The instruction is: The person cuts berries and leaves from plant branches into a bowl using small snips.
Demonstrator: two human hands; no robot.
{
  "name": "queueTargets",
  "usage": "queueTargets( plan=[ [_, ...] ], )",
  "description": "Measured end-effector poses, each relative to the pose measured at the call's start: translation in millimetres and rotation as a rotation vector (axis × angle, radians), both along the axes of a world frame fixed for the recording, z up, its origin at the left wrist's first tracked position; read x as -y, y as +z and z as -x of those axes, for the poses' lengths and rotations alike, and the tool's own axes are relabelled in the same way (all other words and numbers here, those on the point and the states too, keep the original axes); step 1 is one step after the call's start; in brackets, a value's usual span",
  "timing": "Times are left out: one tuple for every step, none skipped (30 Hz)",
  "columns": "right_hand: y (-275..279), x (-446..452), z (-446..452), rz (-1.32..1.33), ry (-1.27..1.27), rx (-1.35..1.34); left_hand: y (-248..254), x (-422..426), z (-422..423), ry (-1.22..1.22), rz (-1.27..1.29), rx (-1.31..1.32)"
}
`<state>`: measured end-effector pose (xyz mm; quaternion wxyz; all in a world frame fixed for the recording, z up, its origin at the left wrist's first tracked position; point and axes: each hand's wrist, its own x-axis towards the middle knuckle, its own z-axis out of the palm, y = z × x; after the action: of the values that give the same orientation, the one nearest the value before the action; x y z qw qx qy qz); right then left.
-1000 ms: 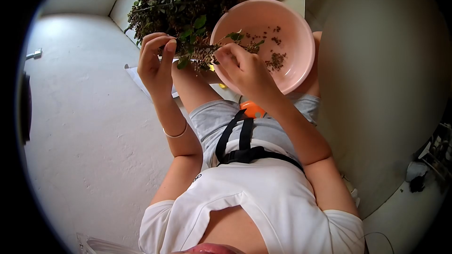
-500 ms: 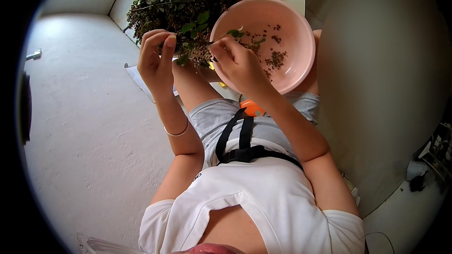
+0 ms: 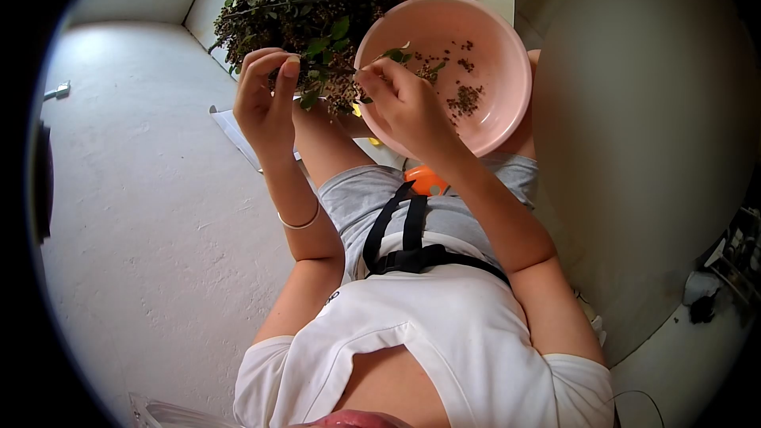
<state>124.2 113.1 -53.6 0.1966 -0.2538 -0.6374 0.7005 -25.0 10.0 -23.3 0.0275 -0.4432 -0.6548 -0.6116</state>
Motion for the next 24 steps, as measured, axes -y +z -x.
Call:
queueTargets(
  plan=[
    [-0.4, 0.0, 0.5, 0.000, 0.000, 0.000, -0.4, 0.1, 0.1, 0.002, 0.003, -0.004],
    [-1.4, -0.1, 1.1, 0.004, 0.003, -0.003, -0.7, 0.2, 0.1, 0.004, 0.005, -0.009],
    [-2.8, -0.3, 1.7, 0.009, 0.005, -0.005, -0.9, 0.1, 0.0, 0.004, 0.005, -0.009],
    [-5.2, -0.8, 2.3, 0.009, 0.005, -0.004, -1.2, 0.2, -0.2, 0.005, 0.001, -0.008],
    [-8.3, -1.9, 3.0, 0.091, 0.018, -0.054, -1.5, -0.2, -0.2, 0.006, -0.003, -0.008],
    [-9.8, -2.5, 3.4, 0.172, 0.031, -0.104, -1.6, -0.8, -0.3, 0.006, -0.003, -0.007],
    [-9.6, -2.2, 3.4, 0.172, 0.031, -0.104, -1.8, -1.6, -0.4, 0.008, -0.005, -0.010],
    [-9.2, -1.5, 3.8, 0.228, 0.030, -0.133, -1.9, -2.2, -0.5, 0.010, -0.007, -0.012],
    [-8.8, -1.1, 4.1, 0.284, 0.029, -0.161, -2.1, -2.8, -0.2, 0.010, -0.007, -0.012],
    [-9.5, -0.9, 4.4, 0.284, 0.028, -0.161, -2.5, -3.3, 0.0, 0.011, -0.008, -0.009],
    [-10.8, -0.8, 4.6, 0.330, 0.043, -0.186, -2.6, -3.7, -0.1, 0.012, -0.009, -0.007],
    [-11.5, -0.9, 4.6, 0.376, 0.057, -0.210, -2.3, -4.2, -0.7, 0.011, -0.009, -0.007],
    [-11.0, -1.2, 4.3, 0.376, 0.056, -0.210, -1.8, -4.7, -1.7, 0.013, -0.012, 0.003],
    [-9.9, -1.7, 3.8, 0.415, 0.065, -0.221, -1.6, -5.3, -2.2, 0.015, -0.014, 0.012],
    [-9.0, -2.2, 3.3, 0.455, 0.073, -0.232, -1.9, -5.6, -2.0, 0.013, -0.013, 0.013],
    [-8.3, -2.2, 3.0, 0.455, 0.071, -0.232, -2.4, -5.4, -1.2, 0.014, -0.012, 0.010],
    [-7.4, -1.8, 3.0, 0.438, 0.056, -0.214, -2.7, -5.3, -0.4, 0.016, -0.011, 0.006],
    [-7.1, -1.6, 2.9, 0.422, 0.040, -0.196, -2.9, -5.6, 0.2, 0.015, -0.010, 0.006],
    [-7.3, -1.7, 2.2, 0.424, 0.039, -0.196, -3.3, -5.8, 0.7, 0.011, -0.014, 0.012],
    [-7.7, -2.2, 1.1, 0.336, 0.020, -0.161, -3.5, -5.7, 1.0, 0.007, -0.019, 0.017],
    [-8.0, -2.7, -0.1, 0.247, 0.001, -0.126, -3.5, -5.3, 1.2, 0.006, -0.018, 0.017],
    [-7.5, -3.0, -1.6, 0.248, 0.001, -0.126, -3.3, -4.8, 1.3, -0.005, -0.018, 0.039],
    [-6.5, -3.3, -3.5, 0.105, -0.025, -0.085, -3.2, -4.3, 1.6, -0.017, -0.019, 0.061],
    [-6.2, -3.6, -5.0, -0.038, -0.052, -0.044, -3.5, -3.6, 2.6, -0.017, -0.018, 0.060]
  ],
)
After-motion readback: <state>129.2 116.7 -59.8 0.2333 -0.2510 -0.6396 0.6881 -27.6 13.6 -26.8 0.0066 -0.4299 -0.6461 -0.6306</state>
